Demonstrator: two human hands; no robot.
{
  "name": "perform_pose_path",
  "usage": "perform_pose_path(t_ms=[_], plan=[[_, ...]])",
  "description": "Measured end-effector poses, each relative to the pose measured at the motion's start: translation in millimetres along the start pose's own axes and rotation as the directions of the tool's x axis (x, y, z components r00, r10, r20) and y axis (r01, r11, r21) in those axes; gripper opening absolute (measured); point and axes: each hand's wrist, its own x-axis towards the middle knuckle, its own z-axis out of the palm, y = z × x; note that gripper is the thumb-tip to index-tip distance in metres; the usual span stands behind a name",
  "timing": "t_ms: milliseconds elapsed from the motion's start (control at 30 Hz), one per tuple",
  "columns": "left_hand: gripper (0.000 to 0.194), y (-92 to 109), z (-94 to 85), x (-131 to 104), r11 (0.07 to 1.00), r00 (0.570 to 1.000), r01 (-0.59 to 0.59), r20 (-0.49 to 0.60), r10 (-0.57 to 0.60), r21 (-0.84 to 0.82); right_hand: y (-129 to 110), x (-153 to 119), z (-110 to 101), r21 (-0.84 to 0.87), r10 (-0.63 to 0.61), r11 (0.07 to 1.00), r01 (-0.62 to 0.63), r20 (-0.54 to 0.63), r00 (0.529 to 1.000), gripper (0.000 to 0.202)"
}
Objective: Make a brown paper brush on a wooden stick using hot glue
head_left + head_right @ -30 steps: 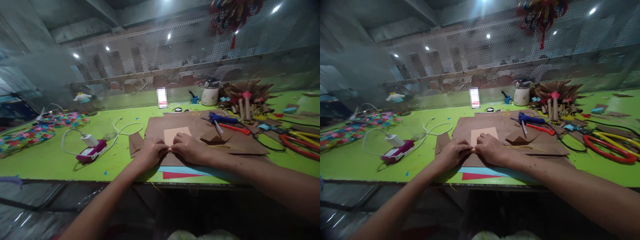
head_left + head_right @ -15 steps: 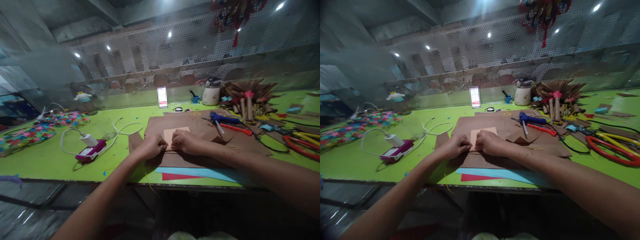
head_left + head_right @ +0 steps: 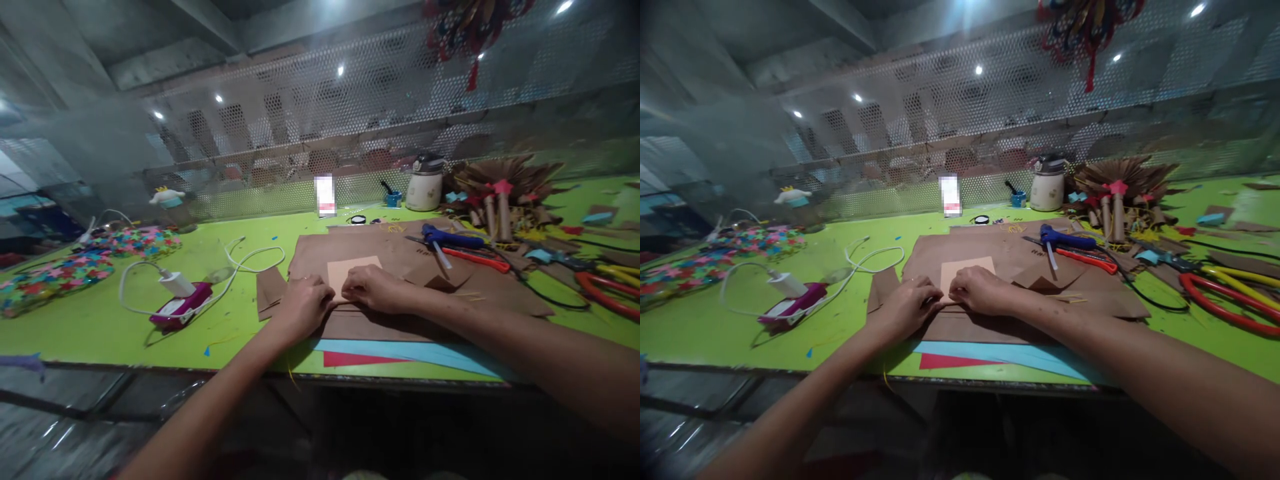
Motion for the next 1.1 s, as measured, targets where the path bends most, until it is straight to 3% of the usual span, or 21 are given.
perform_pose_path(t_ms=[200, 467, 900, 1000, 1100], plan=[[0.032, -3, 3.5, 3, 0.997, 1.0, -0.021, 0.006, 0.021, 0.071, 5, -16, -8, -0.012, -0.049, 0.999, 0.049, -0.009, 0.999, 0.021], [0.032, -5, 4.0, 1, 1.0, 1.0, -0.002, -0.025, 0.002, 0.012, 15, -22, -9, -0.049, -0.081, 0.995, 0.082, 0.013, 0.997, 0.025], [0.03, -14, -9.0, 16, 0.994, 0.978, 0.051, 0.207, -0.03, -0.099, 20, -20, -14, 0.005, -0.073, 0.997, 0.073, 0.076, 0.994, 0.026], [0.031, -13, -7.9, 14, 0.995, 0.986, 0.047, 0.163, -0.034, -0.082, 21, -21, -12, -0.022, -0.065, 0.998, 0.067, 0.08, 0.995, 0.027], [0.032, -11, -3.4, 8, 0.997, 0.999, 0.038, 0.037, -0.035, -0.067, 20, -22, -12, -0.066, -0.065, 0.995, 0.071, 0.09, 0.994, 0.027]])
